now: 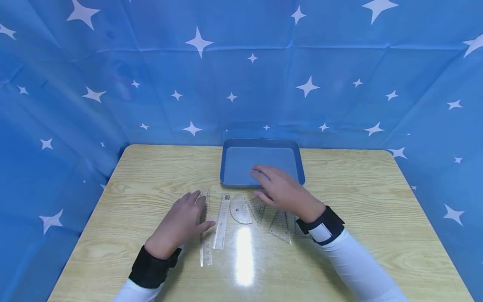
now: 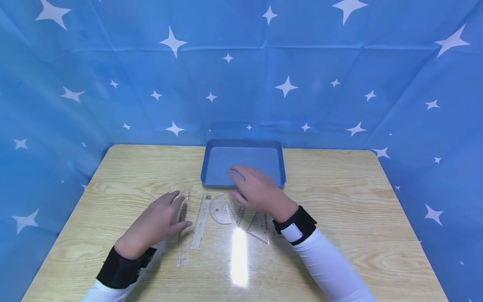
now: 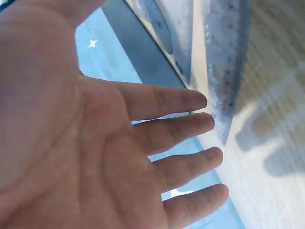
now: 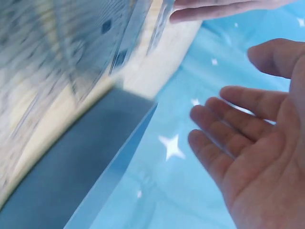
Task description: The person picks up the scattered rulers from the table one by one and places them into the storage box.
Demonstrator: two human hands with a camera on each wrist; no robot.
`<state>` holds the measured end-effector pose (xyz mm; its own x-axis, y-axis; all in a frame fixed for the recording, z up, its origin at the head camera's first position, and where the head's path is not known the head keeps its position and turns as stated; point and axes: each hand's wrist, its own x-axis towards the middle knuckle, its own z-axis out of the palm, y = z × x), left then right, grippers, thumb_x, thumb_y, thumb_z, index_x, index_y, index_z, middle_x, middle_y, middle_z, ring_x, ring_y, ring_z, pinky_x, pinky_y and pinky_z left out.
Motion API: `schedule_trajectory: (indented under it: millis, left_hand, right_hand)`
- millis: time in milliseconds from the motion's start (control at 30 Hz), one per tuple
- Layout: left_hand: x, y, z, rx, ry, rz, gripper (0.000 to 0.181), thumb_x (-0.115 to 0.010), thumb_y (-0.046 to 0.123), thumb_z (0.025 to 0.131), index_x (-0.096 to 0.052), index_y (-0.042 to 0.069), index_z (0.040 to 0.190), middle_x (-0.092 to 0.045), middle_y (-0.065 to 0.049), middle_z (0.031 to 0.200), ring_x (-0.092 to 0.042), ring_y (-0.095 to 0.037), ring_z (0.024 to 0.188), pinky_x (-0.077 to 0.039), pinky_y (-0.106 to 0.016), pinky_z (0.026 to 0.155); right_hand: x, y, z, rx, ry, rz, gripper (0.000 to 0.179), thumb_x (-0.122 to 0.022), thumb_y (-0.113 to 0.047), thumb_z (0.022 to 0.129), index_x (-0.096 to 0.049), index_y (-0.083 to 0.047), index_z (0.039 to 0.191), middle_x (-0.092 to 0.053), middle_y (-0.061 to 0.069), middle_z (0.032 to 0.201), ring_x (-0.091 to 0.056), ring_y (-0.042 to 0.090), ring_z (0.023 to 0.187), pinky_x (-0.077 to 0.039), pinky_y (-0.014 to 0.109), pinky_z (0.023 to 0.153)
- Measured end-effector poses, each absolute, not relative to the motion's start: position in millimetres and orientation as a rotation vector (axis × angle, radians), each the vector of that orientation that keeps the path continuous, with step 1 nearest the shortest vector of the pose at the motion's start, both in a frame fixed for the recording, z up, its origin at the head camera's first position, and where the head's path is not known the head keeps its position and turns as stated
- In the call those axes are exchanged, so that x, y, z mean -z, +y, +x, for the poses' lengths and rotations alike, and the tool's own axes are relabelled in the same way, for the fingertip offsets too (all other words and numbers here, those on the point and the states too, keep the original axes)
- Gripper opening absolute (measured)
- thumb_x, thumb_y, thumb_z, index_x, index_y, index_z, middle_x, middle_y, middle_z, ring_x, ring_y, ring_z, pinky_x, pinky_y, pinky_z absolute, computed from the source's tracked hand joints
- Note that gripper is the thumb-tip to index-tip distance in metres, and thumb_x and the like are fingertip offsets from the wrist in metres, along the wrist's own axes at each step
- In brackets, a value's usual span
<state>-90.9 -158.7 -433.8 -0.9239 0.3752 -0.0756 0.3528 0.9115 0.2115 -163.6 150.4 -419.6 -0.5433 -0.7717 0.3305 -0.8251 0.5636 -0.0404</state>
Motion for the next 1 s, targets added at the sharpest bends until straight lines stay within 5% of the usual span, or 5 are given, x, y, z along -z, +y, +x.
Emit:
schedule_trajectory:
  millis: [400, 667, 1000]
  left_hand:
    - [448.0, -140.7, -69.3, -0.253, 2.831, 0.534, 0.108, -0.082, 0.065, 0.077, -0.049, -0.013, 0.144, -0.045, -0.031, 0.154, -0.039, -0.054, 0.143, -0.04, -0.066, 0.11]
    - [452.6, -143.3, -61.6, -0.245, 2.786, 0.55, 0.095, -0.084, 0.049, 0.081, -0.05, -0.014, 0.143, -0.041, -0.03, 0.157, -0.033, -0.058, 0.145, -0.035, -0.07, 0.112]
    - [451.0, -154.9, -63.1, -0.251, 2.713, 0.521, 0.087, -0.087, 0.027, 0.082, -0.045, -0.01, 0.15, -0.033, -0.022, 0.165, -0.027, -0.056, 0.149, -0.032, -0.073, 0.112]
  right_hand:
    - [425.1, 79.4, -154.1, -0.176, -2.585, 1.562, 0.051, -0.059, -0.024, 0.104, -0.052, 0.003, 0.147, -0.053, 0.02, 0.151, -0.055, 0.031, 0.138, -0.043, 0.04, 0.116]
    - [432.6, 41.7, -157.9, 0.054, -2.73, 1.655, 0.052, -0.051, -0.027, 0.108, -0.047, 0.002, 0.151, -0.048, 0.018, 0.156, -0.047, 0.027, 0.145, -0.035, 0.035, 0.122]
    - [446.9, 10.9, -164.0, 0.203, -2.773, 1.63, 0.042, -0.046, -0.022, 0.109, -0.055, -0.003, 0.146, -0.056, 0.01, 0.151, -0.051, 0.021, 0.142, -0.04, 0.032, 0.118]
